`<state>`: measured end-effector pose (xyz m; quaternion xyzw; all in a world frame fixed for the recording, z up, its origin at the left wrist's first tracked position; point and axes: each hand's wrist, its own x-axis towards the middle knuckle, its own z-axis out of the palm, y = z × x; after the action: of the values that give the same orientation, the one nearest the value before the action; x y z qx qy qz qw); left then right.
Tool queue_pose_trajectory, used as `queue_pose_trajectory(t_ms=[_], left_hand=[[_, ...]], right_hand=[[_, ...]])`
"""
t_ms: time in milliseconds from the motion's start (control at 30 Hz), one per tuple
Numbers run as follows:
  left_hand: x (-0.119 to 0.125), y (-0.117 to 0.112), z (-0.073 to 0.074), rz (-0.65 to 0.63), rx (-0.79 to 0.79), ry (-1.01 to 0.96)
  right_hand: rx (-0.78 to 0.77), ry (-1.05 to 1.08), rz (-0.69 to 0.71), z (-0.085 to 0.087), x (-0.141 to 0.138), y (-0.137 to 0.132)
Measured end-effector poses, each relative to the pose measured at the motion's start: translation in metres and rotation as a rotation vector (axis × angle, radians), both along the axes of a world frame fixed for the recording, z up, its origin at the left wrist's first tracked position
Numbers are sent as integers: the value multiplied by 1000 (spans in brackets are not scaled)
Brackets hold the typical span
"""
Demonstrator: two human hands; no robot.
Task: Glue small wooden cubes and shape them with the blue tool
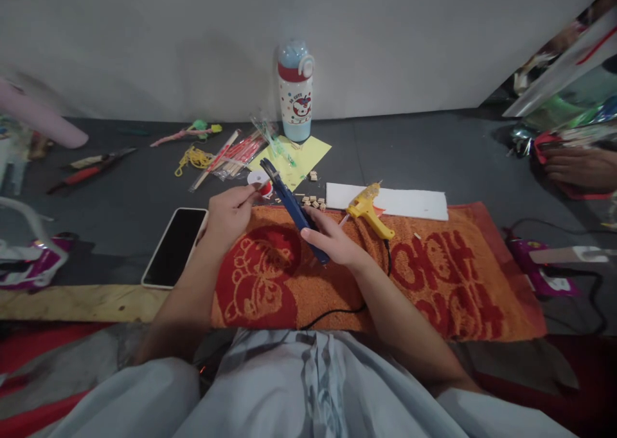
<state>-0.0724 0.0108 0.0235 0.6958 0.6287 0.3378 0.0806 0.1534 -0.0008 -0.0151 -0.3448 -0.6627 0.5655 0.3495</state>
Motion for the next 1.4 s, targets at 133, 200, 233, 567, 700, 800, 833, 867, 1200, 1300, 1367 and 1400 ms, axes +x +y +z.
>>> queue_pose_trajectory(t_ms=[133, 200, 233, 567, 700, 800, 833, 867, 1200, 1300, 1367, 1400], left_hand=[[-2, 3, -1, -39, -50, -143], [-4, 4, -3, -58, -57, -205], [-4, 4, -5, -66, -59, -229], [-4, 3, -13, -73, -119, -345], [4, 3, -10, -68, -167, -374], [8, 3, -10, -64, -203, -343], [8, 4, -10, -62, -203, -338], [7, 4, -11, -59, -198, -336], [-1, 7, -10, -30, -98, -150], [-1, 7, -10, -17, -73, -98], [-1, 6, -10, -11, -51, -71], [-1, 6, -10, -13, -41, -57]], right_hand=[[-61, 61, 64, 3, 3, 2], [-86, 84, 96, 5, 5, 2], [-91, 89, 109, 6, 6, 3], [59, 49, 105, 4, 10, 5], [267, -184, -98, 3, 8, 4], [293, -249, -140, 4, 7, 4], [286, -244, -130, 4, 7, 4], [278, -236, -121, 5, 7, 4], [262, -206, -74, 3, 8, 6], [257, -206, -76, 0, 8, 7], [244, -201, -82, -2, 8, 7], [235, -197, -86, -3, 8, 7]])
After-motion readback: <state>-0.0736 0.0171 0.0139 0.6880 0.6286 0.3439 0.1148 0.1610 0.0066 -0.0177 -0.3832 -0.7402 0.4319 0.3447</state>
